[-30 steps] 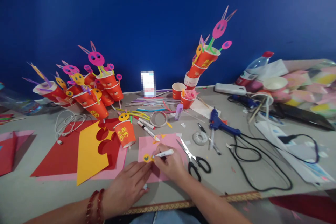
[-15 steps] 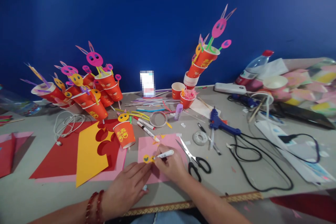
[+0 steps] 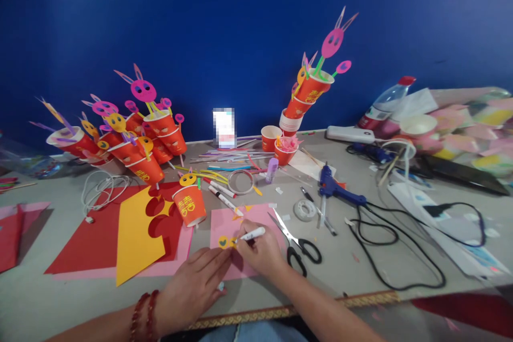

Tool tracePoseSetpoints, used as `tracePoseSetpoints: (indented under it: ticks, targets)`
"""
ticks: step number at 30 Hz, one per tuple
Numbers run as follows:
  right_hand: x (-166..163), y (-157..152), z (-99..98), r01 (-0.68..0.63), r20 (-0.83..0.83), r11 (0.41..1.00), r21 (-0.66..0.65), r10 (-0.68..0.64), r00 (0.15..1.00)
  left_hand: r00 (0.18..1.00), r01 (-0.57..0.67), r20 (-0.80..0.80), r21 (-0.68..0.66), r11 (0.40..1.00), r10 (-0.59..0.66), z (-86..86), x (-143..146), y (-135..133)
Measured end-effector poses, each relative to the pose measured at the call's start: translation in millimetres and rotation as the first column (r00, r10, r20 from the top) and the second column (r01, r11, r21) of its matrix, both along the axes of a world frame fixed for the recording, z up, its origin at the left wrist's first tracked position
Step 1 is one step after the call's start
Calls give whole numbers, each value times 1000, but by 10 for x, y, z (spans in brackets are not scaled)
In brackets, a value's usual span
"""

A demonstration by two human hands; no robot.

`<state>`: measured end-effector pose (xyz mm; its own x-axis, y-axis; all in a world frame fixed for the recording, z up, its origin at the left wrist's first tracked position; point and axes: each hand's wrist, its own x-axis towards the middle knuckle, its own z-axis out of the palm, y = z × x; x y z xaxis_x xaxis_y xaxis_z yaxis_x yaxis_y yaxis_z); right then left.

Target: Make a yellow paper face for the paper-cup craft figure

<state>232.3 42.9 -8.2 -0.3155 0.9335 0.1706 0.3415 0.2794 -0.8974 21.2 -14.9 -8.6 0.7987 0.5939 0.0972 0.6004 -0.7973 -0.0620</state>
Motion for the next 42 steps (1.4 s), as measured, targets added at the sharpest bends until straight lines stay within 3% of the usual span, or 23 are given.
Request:
tracePoseSetpoints:
  ticks: [17, 24, 32, 42]
  targets:
    - [11, -20, 1, 46, -12, 999, -26, -47, 999, 1000, -13, -21, -23, 1000, 12, -10, -1, -4]
    - [4, -25, 2, 77, -99, 997, -27, -79, 992, 1000, -8, -12, -17, 1000, 8, -16, -2, -6]
    - [-28, -8, 17, -2, -45, 1000, 3, 2, 999, 1000, -9, -21, -11, 1000, 9, -11, -1, 0]
    - [-26, -4, 9, -12, -4, 1000, 22, 13, 1000, 1000, -15, 17, -14, 1000, 15, -17, 4, 1]
